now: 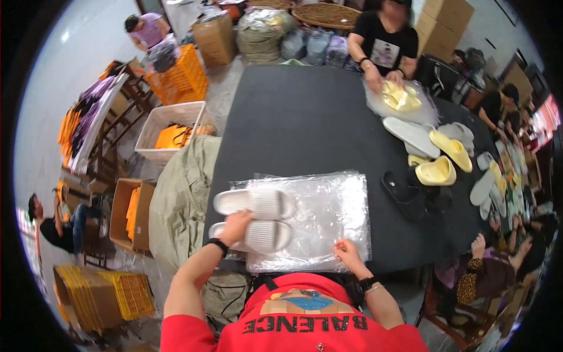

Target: Pack pairs of slippers into plastic bags for shipping.

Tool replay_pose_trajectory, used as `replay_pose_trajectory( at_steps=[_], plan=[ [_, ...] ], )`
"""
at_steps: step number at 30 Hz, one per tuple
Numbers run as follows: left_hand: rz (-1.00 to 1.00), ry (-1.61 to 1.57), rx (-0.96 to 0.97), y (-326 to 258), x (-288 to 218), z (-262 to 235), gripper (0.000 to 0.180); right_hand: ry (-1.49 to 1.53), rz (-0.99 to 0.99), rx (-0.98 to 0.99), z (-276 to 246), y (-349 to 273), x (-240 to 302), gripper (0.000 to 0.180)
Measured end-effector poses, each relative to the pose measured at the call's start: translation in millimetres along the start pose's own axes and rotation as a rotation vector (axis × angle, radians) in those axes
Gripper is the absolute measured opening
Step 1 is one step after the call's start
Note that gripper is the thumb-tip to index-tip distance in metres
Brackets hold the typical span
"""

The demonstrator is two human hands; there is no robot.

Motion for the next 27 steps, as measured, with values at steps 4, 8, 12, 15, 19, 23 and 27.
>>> replay_pose_trajectory(
  at_steps=[4, 8, 12, 15, 19, 23, 27],
  plan=[
    [-0.295, 0.135, -0.107, -30, 85, -42, 0.014, 0.033, -0.037, 0.035, 9, -7, 10, 0.019],
    [-0.323, 0.104, -0.259, -1, 64, -107, 0.012, -0.103, -0.06, 0.037, 6, -24, 25, 0.036],
    [-0.029, 0.083, -0.197, 72, -48, -128, 0.018, -0.171, -0.106, 0.013, 5, -21, 10, 0.032],
    [0.155, -0.002, -0.059, 118, -112, -65, 0.02, -0.168, -0.085, 0.056, 9, -14, 10, 0.031],
    [0.057, -0.019, 0.154, 143, -124, 49, 0.022, -0.273, -0.216, -0.033, 9, -3, 18, 0.029],
    [0.048, -0.052, 0.004, 148, -118, 43, 0.02, -0.112, -0.142, 0.061, 2, 0, -1, 0.03],
    [-0.068, 0.002, 0.011, 152, -75, 41, 0.021, 0.022, -0.004, 0.195, 17, -6, -7, 0.029]
  ],
)
Point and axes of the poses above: each hand's wrist, its own y-axis towards the middle knuckle, its own z-axis out of the palm, x = y × z, the point moved 10 cm from there along y, towards the middle knuckle, and after that the axes turned 2 degrees about z, right-handed, at the moved point
